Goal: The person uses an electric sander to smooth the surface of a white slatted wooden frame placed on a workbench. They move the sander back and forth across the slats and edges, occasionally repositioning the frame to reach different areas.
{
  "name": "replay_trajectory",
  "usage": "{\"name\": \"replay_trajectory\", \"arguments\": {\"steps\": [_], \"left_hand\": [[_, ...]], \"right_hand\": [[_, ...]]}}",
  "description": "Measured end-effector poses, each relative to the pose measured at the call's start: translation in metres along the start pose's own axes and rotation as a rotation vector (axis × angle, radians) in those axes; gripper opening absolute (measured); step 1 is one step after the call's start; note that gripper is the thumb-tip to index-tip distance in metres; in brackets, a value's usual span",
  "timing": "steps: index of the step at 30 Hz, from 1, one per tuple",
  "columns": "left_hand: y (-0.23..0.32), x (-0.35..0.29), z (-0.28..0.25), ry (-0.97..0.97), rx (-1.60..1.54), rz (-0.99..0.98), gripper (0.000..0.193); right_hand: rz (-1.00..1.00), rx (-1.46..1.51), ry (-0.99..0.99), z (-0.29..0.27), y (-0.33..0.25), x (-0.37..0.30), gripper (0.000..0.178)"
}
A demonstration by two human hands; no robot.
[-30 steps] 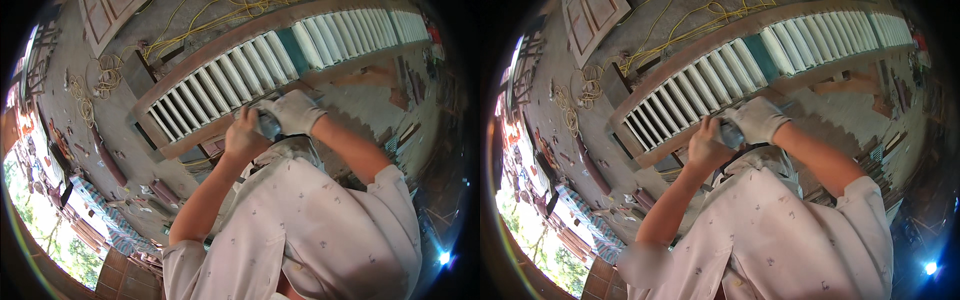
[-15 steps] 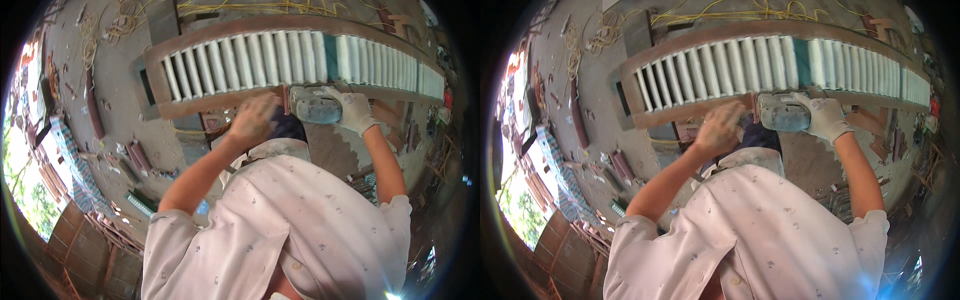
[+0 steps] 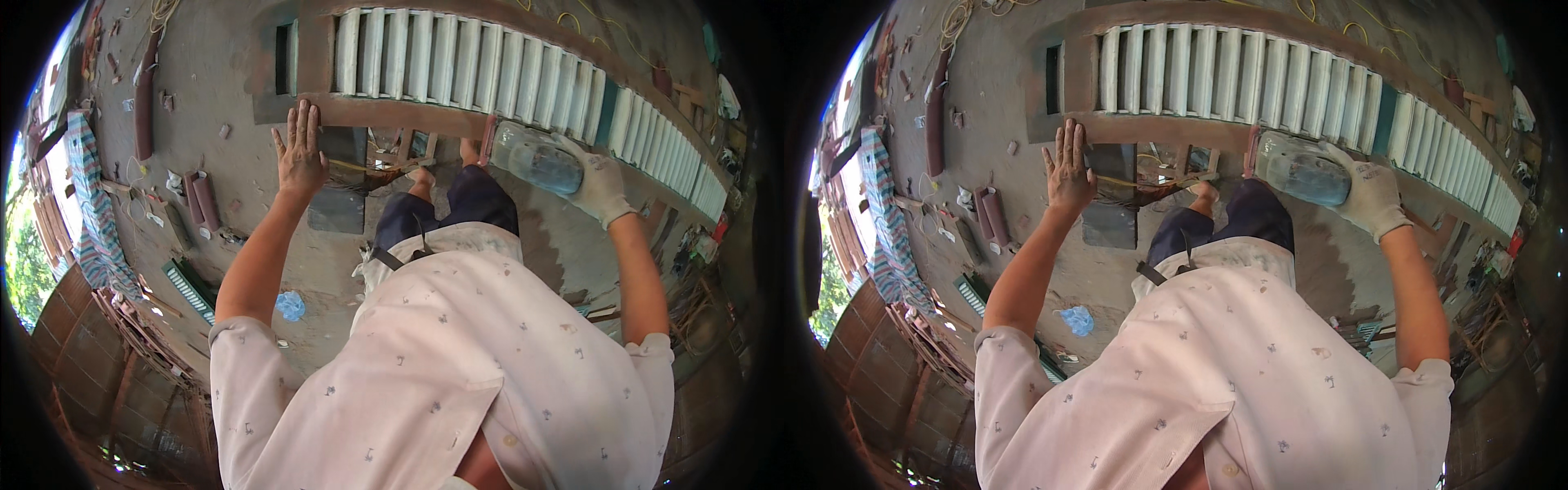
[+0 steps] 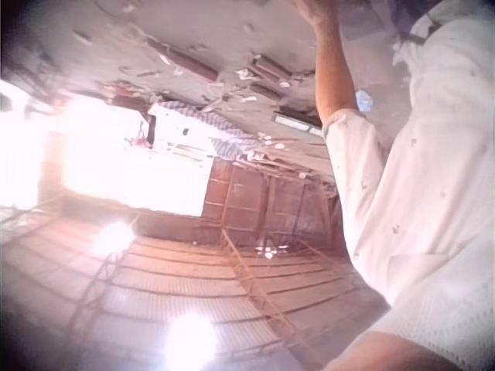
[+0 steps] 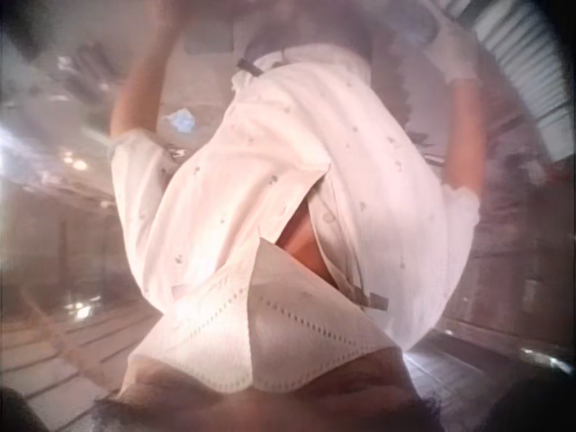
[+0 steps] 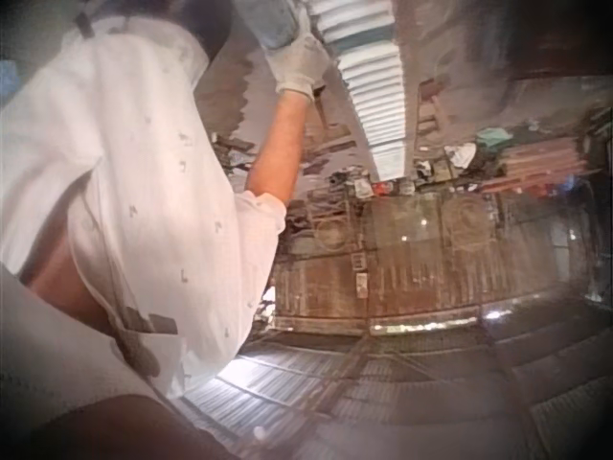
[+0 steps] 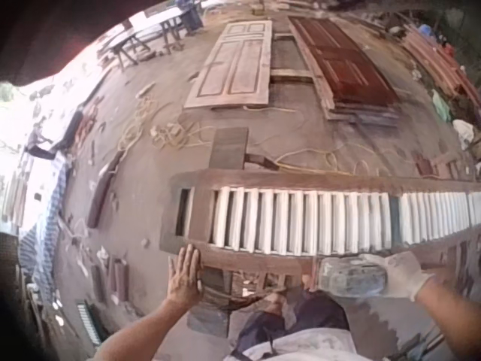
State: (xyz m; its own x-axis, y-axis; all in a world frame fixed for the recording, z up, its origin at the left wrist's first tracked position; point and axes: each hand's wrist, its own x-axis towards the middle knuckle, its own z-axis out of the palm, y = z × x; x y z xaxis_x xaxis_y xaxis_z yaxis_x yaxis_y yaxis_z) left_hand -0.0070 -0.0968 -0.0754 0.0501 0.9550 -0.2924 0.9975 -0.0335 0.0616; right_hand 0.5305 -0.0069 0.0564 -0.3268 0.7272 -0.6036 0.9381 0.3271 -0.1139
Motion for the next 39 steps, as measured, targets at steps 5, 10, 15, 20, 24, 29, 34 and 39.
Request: {"name": "replay_trajectory", "arguments": {"steps": [5, 10, 15, 20, 24, 29, 34, 39], "left_hand": [[0.025, -0.01, -0.006, -0.039, -0.003, -0.111, 0.113], [0.109, 0.0, 0.002, -0.034, -0.256, 0.218, 0.109], [0.137, 0.01, 0.02, 0.099, -0.469, 0.307, 0.106], [0.042, -0.004, 0.015, 0.068, -0.123, -0.133, 0.112], [0.078, -0.005, -0.002, 0.052, -0.201, -0.17, 0.114], [0.161, 0.004, 0.014, 0.125, -0.464, 0.084, 0.108], [0.093, -0.006, 0.011, 0.064, -0.212, -0.014, 0.102], [0.003, -0.03, 0.011, 0.036, -0.165, -0.452, 0.095]], "right_hand": [[-0.001, 0.039, -0.025, -0.01, -0.052, 0.019, 0.09], [0.014, 0.022, -0.011, -0.002, -0.048, 0.02, 0.097], [0.063, 0.059, 0.007, 0.004, -0.012, -0.002, 0.101], [0.168, 0.125, 0.0, 0.012, 0.019, -0.025, 0.099], [0.192, 0.106, -0.011, 0.015, 0.024, -0.029, 0.099], [0.195, 0.09, -0.023, 0.009, 0.029, -0.025, 0.102], [0.054, 0.24, 0.182, 0.017, 0.015, -0.027, 0.108], [-0.184, 0.253, 0.409, 0.005, -0.071, 0.004, 0.099]]}}
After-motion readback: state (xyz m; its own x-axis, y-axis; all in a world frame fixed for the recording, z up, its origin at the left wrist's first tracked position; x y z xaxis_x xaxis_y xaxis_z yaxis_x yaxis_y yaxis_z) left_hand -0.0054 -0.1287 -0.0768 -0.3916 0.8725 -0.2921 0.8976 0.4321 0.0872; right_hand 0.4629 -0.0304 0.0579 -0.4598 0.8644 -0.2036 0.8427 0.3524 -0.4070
